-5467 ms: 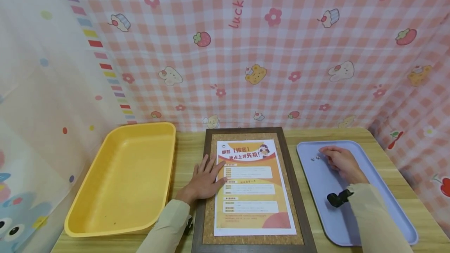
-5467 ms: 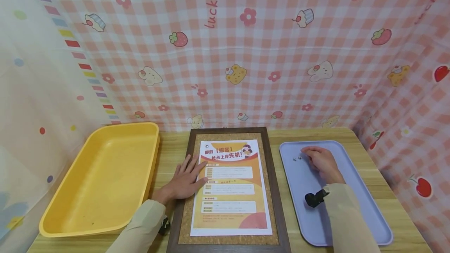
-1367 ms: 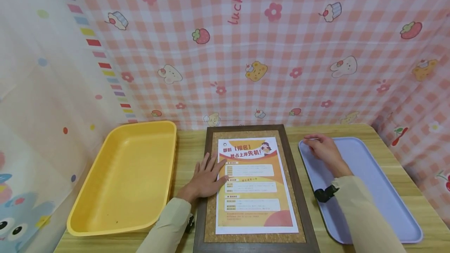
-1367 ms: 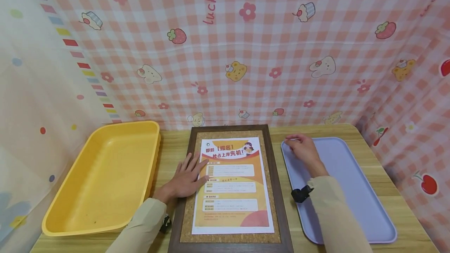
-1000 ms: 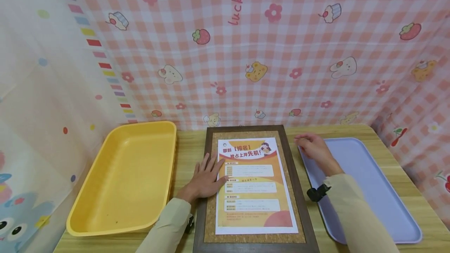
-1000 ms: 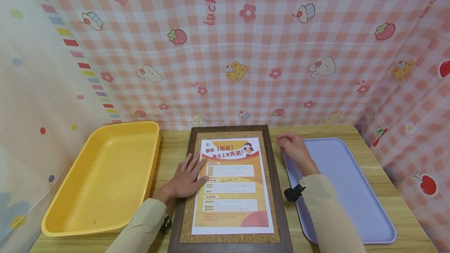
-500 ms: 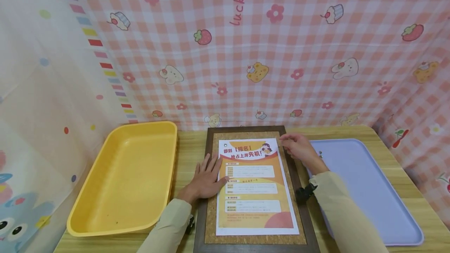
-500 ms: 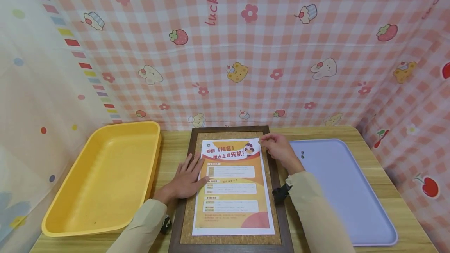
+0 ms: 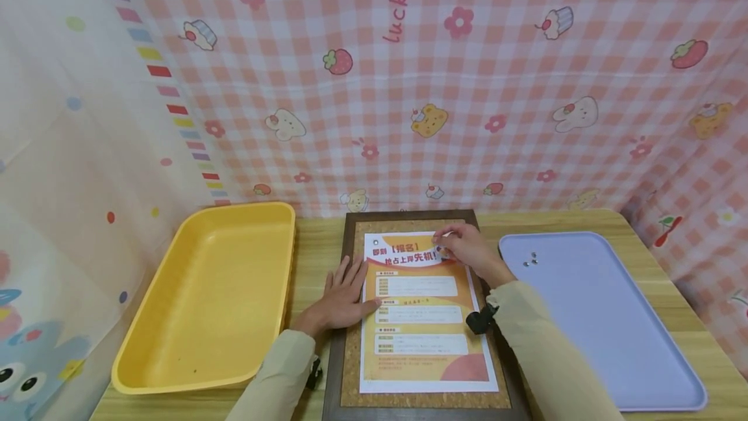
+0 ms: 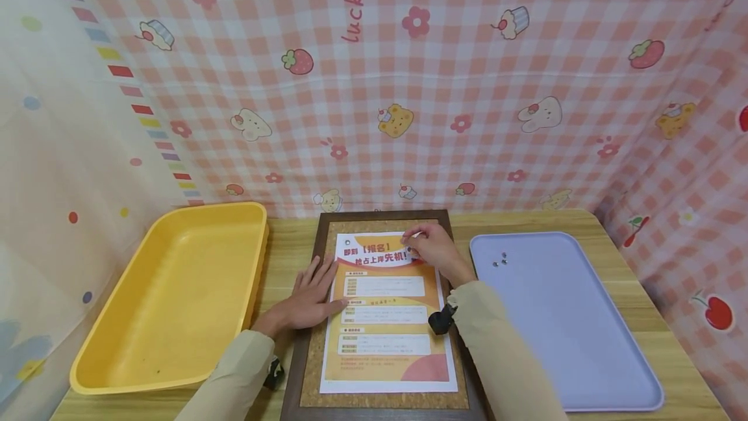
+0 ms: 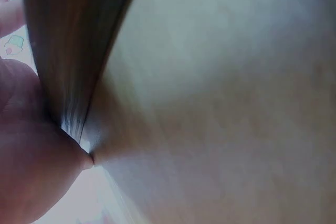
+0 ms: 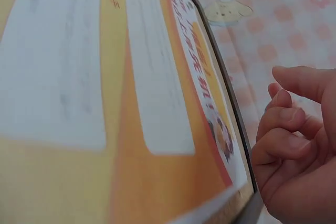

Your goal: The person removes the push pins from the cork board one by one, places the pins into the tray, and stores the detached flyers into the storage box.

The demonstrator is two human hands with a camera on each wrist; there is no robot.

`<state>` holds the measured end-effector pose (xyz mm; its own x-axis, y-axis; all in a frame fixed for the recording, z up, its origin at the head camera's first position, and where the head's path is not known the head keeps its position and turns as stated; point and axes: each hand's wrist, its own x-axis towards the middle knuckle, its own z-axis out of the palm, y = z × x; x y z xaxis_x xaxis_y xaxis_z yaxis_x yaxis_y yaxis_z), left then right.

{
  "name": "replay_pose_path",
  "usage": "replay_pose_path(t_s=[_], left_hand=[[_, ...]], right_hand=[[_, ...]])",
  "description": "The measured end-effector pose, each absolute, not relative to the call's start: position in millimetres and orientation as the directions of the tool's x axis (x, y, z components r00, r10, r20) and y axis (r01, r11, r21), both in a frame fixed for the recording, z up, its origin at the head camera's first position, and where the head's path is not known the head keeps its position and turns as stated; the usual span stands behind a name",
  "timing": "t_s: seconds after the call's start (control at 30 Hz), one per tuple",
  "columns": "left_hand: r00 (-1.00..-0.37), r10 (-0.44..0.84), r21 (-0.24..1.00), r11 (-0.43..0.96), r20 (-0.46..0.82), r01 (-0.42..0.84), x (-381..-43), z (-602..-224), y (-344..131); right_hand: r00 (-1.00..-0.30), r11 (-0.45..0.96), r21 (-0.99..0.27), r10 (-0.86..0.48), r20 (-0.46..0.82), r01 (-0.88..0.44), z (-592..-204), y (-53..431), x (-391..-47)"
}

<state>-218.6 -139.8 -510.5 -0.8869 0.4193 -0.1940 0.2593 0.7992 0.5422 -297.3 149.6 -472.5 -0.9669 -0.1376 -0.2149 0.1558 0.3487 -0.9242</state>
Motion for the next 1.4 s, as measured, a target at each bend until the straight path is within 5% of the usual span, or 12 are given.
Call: replay_pose_path(t_s=[1.4], left_hand=[[-0.879,0.420,0.547,0.801,-0.224,0.244,-223.6,-513.5,-142.8]], right_hand=[[-0.951,0.414,-0.906,-0.231,-0.204,0.094,-493.9,55.6,-318.3]])
